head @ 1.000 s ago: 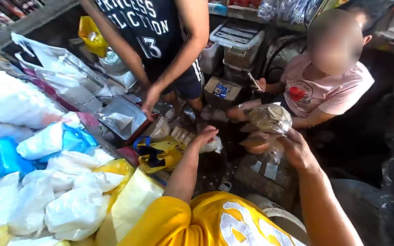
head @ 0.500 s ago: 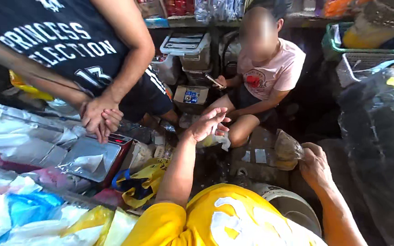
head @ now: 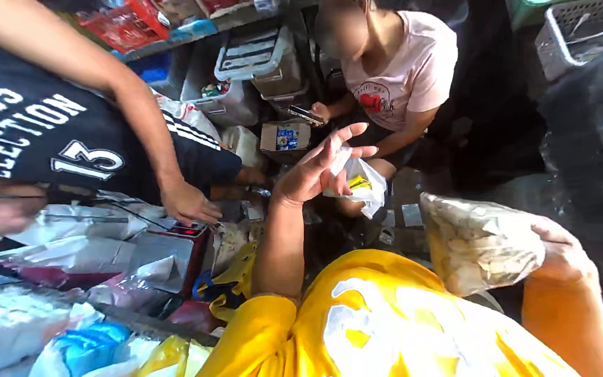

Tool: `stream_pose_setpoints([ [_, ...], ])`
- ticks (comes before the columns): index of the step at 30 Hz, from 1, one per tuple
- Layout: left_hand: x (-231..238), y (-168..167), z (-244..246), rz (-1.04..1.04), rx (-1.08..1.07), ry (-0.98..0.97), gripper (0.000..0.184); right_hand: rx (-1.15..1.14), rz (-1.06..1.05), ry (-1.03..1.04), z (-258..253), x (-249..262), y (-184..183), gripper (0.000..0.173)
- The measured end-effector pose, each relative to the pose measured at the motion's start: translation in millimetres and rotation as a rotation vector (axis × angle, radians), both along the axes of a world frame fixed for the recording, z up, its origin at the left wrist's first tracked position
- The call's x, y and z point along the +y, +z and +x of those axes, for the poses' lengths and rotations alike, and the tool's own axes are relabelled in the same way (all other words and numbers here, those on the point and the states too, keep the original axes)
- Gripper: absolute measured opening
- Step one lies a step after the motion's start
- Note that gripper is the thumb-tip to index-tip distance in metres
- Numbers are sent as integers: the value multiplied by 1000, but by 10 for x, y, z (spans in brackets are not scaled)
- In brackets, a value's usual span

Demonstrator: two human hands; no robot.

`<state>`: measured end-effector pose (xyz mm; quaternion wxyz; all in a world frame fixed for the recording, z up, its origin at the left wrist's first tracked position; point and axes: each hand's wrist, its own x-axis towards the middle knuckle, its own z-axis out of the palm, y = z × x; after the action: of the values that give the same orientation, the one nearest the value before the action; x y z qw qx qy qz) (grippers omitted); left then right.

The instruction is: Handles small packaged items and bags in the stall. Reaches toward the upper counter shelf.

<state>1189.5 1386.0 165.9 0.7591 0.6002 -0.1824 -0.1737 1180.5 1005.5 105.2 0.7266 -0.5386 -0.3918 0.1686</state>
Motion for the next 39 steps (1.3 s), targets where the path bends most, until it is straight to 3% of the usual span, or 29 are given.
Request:
stream_pose_setpoints([
  [6, -102, 227, 166, -7, 9, -33, 106, 81, -60, 373, 583, 709, -95, 52],
  [8, -136, 277, 130, 18, 30, -11, 105, 94, -68, 438, 703, 976, -149, 50],
  [11, -165, 231, 33, 102, 11, 18, 97, 172, -85, 473, 794, 1197, -257, 49],
  [14, -209, 73, 105, 244, -58, 69, 92, 191, -149, 354, 840, 1203, -195, 42],
  [17, -299, -194, 242, 331, -69, 83, 101, -68, -358, 181, 852, 1179, 22, 35],
  [21, -471, -340, 366, 483, -71, -39, 120, -338, -1031, 51, 757, 1224, 681, 32],
  [23, -535, -351, 426, 510, -69, -67, 121, -355, -1231, 16, 795, 1266, 878, 29],
  [28, -534, -381, 684, 516, -139, -133, 103, -320, -1401, -86, 864, 1390, 993, 24],
  [33, -429, -331, 890, 460, -102, -232, 90, -347, -1316, -148, 993, 1353, 940, 20],
  [38, -566, -218, 946, 555, 13, -189, 31, -331, -1230, -69, 1200, 1271, 1022, 21],
  [39, -586, -228, 945, 548, 22, -184, 27, -353, -1210, -62, 1229, 1265, 1020, 21],
])
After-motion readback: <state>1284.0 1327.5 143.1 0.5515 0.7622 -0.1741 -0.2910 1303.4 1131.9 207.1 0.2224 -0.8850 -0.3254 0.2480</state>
